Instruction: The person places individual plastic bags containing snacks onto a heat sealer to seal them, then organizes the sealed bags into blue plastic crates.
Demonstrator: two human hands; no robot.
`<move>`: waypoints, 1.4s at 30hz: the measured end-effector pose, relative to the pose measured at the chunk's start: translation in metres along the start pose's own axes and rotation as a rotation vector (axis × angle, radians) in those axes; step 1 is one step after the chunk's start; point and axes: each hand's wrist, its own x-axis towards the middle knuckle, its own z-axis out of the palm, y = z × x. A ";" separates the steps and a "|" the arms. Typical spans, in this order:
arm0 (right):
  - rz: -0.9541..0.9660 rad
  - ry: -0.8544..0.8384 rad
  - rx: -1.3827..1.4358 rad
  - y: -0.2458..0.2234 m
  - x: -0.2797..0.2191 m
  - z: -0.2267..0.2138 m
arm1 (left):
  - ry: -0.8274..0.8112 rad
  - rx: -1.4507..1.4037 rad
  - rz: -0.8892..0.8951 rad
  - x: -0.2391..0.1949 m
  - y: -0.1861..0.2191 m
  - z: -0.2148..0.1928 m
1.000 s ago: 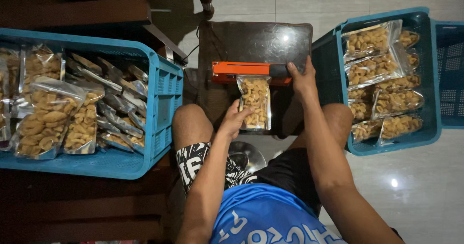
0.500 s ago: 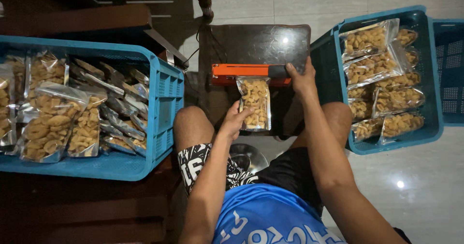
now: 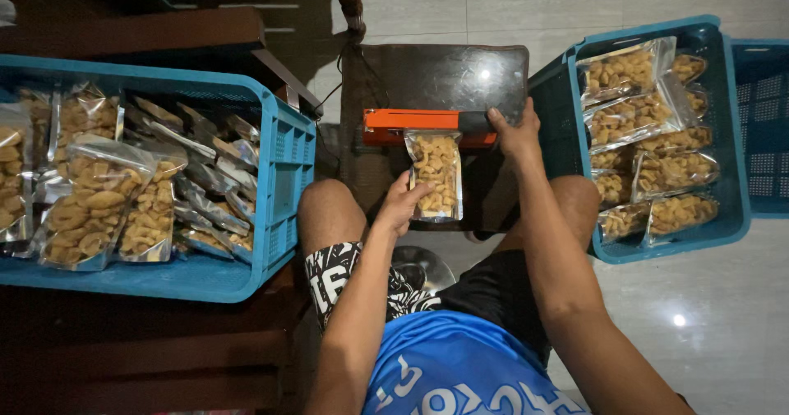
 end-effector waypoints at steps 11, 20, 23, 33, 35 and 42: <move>-0.001 0.015 -0.088 0.010 0.009 0.000 | 0.010 0.005 -0.002 -0.002 0.003 0.002; -0.033 0.019 -0.082 0.015 0.011 -0.001 | -0.012 -0.011 0.023 0.001 -0.003 -0.001; -0.067 0.028 -0.117 0.021 0.015 -0.001 | -0.012 -0.002 0.032 0.002 -0.004 -0.002; 0.057 -0.044 -0.050 -0.020 -0.009 -0.007 | -0.007 0.025 0.005 -0.001 0.003 0.001; 0.065 -0.033 -0.053 -0.022 -0.010 -0.007 | -0.008 0.022 0.009 -0.001 0.002 0.000; 0.046 -0.010 -0.052 -0.011 -0.005 -0.005 | -0.006 0.018 0.021 -0.001 0.002 0.000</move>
